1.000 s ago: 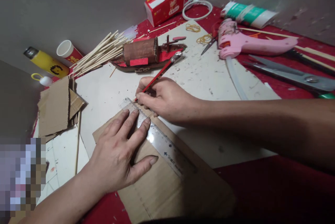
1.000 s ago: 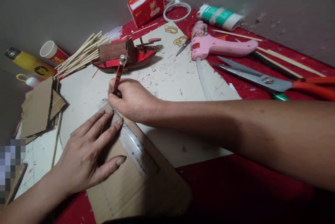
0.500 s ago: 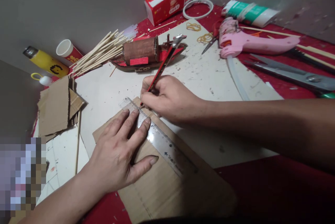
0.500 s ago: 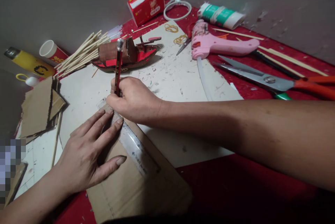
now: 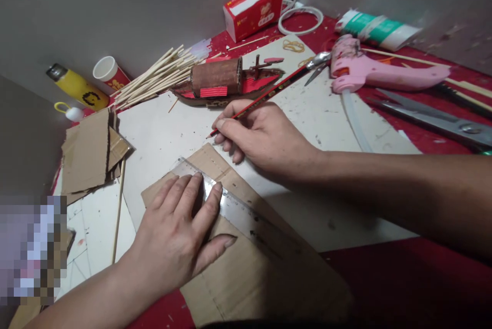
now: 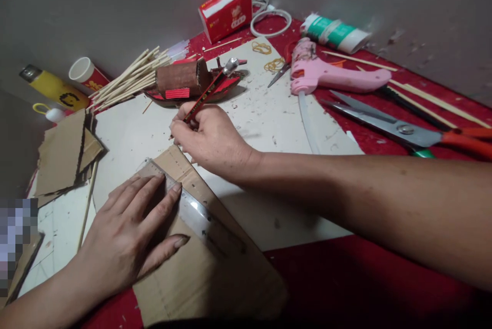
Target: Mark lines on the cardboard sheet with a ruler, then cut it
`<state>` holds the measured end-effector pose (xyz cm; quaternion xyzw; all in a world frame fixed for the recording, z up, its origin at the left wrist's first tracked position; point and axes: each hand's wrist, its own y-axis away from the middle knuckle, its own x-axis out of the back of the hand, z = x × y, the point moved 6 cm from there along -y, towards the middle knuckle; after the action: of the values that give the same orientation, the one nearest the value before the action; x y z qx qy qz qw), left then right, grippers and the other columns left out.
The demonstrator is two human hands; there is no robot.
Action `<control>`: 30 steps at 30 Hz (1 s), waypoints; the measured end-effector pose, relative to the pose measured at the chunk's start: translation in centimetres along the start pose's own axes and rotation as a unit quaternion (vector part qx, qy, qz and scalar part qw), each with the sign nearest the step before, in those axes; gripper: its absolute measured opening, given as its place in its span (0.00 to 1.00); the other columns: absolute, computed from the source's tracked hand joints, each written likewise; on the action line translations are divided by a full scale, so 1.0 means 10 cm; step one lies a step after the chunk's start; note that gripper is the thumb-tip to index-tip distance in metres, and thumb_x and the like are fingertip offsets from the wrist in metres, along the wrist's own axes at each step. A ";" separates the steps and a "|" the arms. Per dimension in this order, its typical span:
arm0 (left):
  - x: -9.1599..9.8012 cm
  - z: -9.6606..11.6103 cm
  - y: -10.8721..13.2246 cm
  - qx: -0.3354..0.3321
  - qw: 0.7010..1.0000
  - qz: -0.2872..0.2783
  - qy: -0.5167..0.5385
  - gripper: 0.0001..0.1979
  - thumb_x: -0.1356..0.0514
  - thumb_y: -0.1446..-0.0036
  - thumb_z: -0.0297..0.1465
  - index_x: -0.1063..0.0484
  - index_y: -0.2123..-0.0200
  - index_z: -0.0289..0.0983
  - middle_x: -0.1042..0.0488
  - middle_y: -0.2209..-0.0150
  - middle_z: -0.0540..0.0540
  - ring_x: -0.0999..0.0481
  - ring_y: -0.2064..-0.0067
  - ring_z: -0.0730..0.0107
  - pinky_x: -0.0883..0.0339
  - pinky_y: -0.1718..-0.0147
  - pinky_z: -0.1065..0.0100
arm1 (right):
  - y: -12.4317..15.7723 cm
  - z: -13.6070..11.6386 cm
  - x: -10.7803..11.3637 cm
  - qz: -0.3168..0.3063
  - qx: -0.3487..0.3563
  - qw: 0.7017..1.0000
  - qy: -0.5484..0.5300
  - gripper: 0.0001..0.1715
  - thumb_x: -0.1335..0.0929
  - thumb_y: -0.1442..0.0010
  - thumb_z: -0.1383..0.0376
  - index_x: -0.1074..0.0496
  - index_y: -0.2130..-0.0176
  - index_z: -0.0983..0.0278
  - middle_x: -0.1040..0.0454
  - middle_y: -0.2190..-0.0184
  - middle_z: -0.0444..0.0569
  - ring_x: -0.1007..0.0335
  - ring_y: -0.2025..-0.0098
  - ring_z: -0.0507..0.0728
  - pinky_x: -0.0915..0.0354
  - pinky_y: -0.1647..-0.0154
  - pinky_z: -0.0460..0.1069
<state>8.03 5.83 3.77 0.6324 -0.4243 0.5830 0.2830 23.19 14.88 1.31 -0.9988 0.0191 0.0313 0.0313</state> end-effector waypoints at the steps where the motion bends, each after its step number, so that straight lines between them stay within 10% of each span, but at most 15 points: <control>1: -0.01 0.00 0.00 0.003 1.000 0.000 0.005 0.28 0.42 0.35 0.44 0.26 0.45 0.26 0.25 0.48 0.21 0.24 0.47 0.34 0.27 0.53 0.39 | 0.00 0.01 0.00 -0.001 -0.014 1.000 -0.004 0.13 0.36 0.38 0.78 0.31 0.72 0.65 0.31 0.80 0.40 0.38 0.82 0.46 0.39 0.84 0.41; 9: -0.08 0.00 0.05 -0.002 0.999 -0.016 0.035 0.30 0.47 0.32 0.45 0.30 0.40 0.25 0.32 0.38 0.25 0.32 0.37 0.37 0.32 0.43 0.42 | 0.04 0.04 -0.01 -0.005 -0.046 0.999 0.025 0.13 0.35 0.37 0.76 0.29 0.72 0.66 0.28 0.79 0.42 0.36 0.81 0.45 0.38 0.85 0.39; 30: -0.02 0.12 0.07 0.055 0.996 -0.067 -0.008 0.32 0.40 0.39 0.47 0.28 0.46 0.23 0.24 0.58 0.33 0.25 0.58 0.45 0.29 0.57 0.49 | 0.06 0.08 0.02 -0.018 -0.021 0.998 0.059 0.14 0.36 0.31 0.57 0.27 0.58 0.64 0.23 0.68 0.49 0.28 0.72 0.51 0.32 0.76 0.44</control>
<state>7.99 4.52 3.34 0.6785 -0.3508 0.5801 0.2830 23.31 14.29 0.51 -0.9996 0.0027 -0.0275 0.0097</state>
